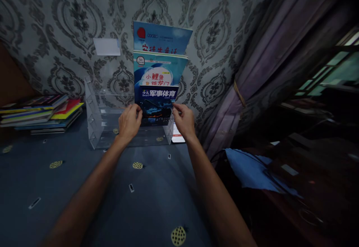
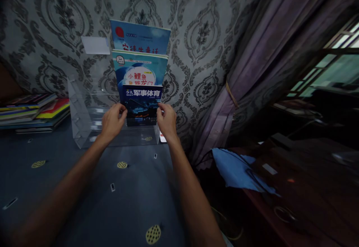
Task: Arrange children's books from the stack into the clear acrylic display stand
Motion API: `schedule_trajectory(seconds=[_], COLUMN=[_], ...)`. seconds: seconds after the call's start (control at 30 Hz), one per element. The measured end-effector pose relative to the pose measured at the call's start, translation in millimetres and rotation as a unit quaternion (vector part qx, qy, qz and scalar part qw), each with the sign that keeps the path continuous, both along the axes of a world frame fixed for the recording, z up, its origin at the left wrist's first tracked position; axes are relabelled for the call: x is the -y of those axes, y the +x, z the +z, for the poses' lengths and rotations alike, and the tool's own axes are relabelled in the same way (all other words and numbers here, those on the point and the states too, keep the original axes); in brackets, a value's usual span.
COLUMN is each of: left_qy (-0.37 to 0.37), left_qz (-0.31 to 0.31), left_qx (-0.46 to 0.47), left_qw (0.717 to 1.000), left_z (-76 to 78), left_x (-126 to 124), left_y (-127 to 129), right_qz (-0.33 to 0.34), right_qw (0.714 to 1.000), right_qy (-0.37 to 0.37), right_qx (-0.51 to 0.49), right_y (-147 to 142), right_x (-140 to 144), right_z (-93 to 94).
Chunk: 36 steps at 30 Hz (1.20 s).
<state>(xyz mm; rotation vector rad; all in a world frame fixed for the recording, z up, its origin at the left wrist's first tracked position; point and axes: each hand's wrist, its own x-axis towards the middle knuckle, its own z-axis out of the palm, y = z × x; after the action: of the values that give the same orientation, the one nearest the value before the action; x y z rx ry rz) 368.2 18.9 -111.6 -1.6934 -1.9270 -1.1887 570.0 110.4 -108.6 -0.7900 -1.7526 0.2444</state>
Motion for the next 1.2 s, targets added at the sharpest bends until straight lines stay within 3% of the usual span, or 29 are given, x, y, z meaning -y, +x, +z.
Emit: schedule_trajectory(seconds=[0.8,1.2], left_qy=[0.008,0.053], left_qz=[0.008,-0.018], left_qx=[0.011,0.033], left_qw=[1.000,0.998], left_z=[7.1,9.4], left_x=[5.7,9.0], left_y=[-0.3,3.0], right_qz=[-0.025,-0.045], right_qw=[1.000,0.998], right_qy=[0.008,0.015], right_qx=[0.016,0.030], right_y=[6.2,7.6], right_x=[4.9,12.6], right_z=[8.4,17.7])
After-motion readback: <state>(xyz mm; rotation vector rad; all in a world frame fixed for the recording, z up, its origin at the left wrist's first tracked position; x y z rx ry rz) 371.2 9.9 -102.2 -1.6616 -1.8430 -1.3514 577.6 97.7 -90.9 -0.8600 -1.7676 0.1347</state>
